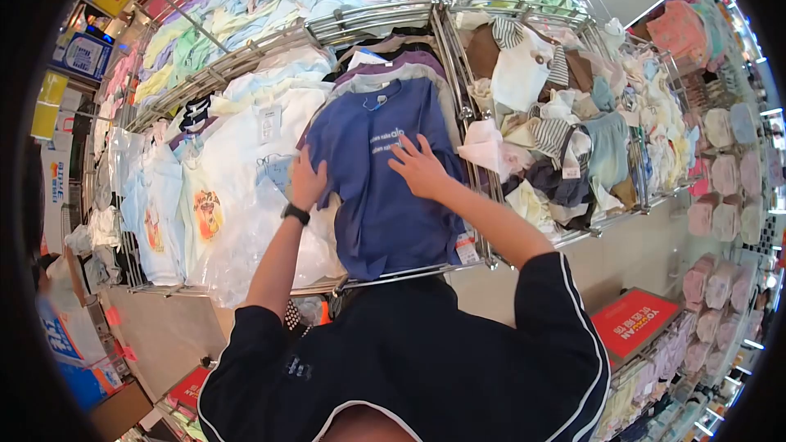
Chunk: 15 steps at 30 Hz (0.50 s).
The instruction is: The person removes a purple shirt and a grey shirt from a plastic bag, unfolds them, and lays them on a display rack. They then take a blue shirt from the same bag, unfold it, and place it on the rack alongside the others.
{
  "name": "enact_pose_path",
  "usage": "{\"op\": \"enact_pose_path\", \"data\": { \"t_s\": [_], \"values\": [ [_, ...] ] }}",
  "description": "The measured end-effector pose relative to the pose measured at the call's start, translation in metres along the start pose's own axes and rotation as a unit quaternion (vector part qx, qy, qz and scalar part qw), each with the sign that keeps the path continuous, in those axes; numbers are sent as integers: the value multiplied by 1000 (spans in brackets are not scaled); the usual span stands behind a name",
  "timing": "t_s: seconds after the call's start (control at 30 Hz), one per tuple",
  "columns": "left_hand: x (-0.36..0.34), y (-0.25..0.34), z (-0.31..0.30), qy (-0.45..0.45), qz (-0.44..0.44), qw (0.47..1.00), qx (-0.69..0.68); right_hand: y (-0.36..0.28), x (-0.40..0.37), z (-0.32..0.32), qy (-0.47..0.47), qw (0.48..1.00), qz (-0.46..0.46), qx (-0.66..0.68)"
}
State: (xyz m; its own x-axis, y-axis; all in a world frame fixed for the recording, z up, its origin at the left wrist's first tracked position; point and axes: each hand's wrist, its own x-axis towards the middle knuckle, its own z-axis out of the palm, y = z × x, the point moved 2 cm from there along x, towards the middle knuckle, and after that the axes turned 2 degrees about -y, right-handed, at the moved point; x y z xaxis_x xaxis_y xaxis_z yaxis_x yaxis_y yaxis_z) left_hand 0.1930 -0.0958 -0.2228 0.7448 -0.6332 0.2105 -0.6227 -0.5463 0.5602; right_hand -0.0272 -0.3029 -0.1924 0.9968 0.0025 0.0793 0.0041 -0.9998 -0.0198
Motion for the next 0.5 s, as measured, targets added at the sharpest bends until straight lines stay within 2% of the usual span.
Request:
{"op": "enact_pose_path", "data": {
  "t_s": [0.07, 0.1, 0.13, 0.17, 0.23, 0.27, 0.3, 0.37, 0.4, 0.43, 0.5],
  "values": [
    [32, -12, 16, 24, -47, 999, -6, 28, 25, 16, -67, 995, -68, -7],
    [44, -21, 27, 31, -71, 997, -9, 45, 33, 24, -170, 983, -40, -52],
    [57, -41, 40, -16, -86, 996, -29, 60, 35, 31, -276, 957, -12, -92],
    [67, -66, 55, -67, -103, 991, -51, 77, 29, 48, -238, 966, 16, -104],
    [63, -59, 55, -123, -160, 973, -112, 98, 19, 50, -159, 982, 33, -93],
    [66, -41, 40, -125, -196, 961, -149, 102, 17, 44, -124, 988, 40, -87],
    [67, -48, 49, -66, -175, 965, -186, 104, 14, 40, -127, 987, 66, -75],
    [67, -47, 49, -34, -179, 970, -162, 98, 13, 21, -134, 983, 115, -49],
    [70, -46, 49, -17, -180, 972, -150, 99, 10, 24, -101, 985, 127, -65],
    [73, -49, 51, -47, -144, 987, -48, 100, 11, 25, -67, 985, 139, -81],
    [54, -49, 61, -41, -99, 994, 20, 100, 6, 27, -21, 982, 157, -104]
  ]
}}
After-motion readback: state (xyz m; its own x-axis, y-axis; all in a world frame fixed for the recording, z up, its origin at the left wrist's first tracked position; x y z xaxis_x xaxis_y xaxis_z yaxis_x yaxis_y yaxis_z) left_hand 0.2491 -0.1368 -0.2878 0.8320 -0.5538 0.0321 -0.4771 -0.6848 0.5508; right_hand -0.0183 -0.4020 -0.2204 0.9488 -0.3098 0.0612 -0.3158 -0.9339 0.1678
